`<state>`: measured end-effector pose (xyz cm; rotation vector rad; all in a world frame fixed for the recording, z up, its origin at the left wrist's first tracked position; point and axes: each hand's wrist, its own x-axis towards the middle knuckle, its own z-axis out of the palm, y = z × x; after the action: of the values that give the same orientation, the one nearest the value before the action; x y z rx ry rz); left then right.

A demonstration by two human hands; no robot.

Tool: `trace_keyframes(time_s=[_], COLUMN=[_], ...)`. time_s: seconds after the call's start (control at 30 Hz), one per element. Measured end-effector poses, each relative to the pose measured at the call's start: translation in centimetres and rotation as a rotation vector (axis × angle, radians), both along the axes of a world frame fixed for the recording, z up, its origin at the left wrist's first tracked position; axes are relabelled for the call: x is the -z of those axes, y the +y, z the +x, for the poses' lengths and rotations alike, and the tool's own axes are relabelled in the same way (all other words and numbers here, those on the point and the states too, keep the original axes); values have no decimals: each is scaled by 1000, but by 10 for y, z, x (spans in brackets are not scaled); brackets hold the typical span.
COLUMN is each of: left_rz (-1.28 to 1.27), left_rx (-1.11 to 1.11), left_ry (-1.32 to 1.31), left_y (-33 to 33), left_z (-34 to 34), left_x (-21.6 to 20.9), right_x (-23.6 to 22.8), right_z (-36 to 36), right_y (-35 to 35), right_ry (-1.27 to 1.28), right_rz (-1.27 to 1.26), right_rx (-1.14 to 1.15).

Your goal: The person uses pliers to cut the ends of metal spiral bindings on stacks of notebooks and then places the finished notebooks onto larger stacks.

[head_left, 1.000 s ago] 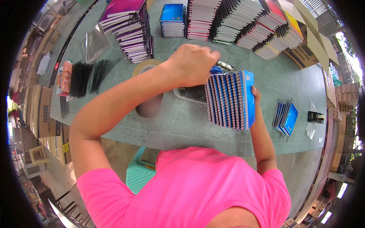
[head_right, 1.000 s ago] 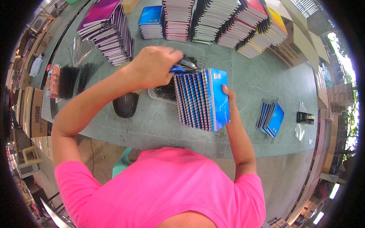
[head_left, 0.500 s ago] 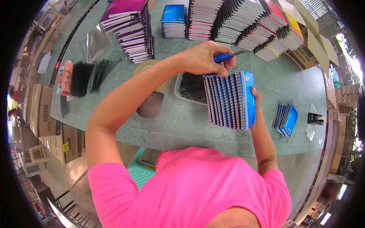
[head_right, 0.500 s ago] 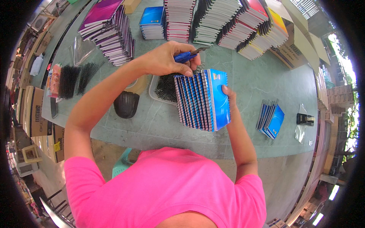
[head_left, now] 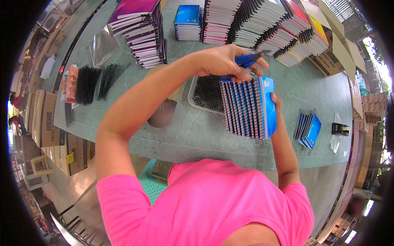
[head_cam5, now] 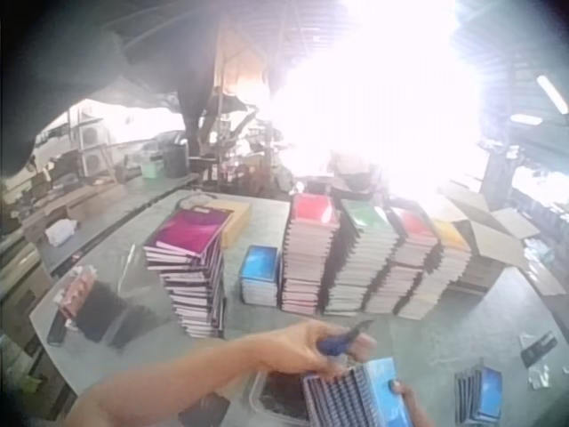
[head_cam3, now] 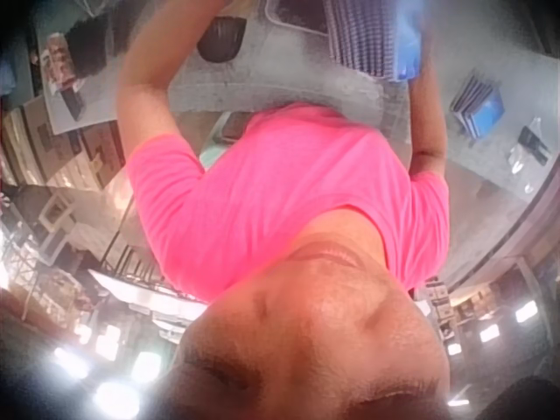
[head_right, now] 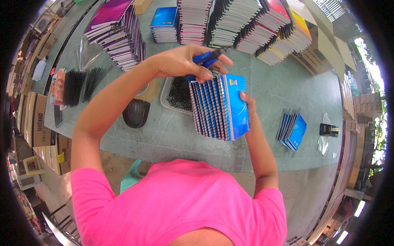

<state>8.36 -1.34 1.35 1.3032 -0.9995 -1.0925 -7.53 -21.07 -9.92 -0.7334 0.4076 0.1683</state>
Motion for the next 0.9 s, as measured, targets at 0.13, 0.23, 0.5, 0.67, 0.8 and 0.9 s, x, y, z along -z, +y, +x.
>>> trace_keyframes(time_s=[0.13,0.23,0.5,0.67,0.8,0.9], left_rz=[-22,32,164,48,38,-12], left_rx=[-169,-440,-487,-252,-275,-342], left_ry=[-134,62,-902,-430,-629,-503], left_y=[-8,-9,12,13,8,2], left_z=[-6,-16,22,2,-4,-9], left_x=[-2,-7,41,32,21,9], right_x=[3,7,19,40,18,24], right_z=[-3,-4,-4,-9,-10,-12], right_y=[-2,-11,-20,-32,-17,-24], right_ry=[42,-53,-347,-402,-231,-290], right_rz=[-68,-47,217,331,55,60], right_rx=[46,96,93,145,144,21])
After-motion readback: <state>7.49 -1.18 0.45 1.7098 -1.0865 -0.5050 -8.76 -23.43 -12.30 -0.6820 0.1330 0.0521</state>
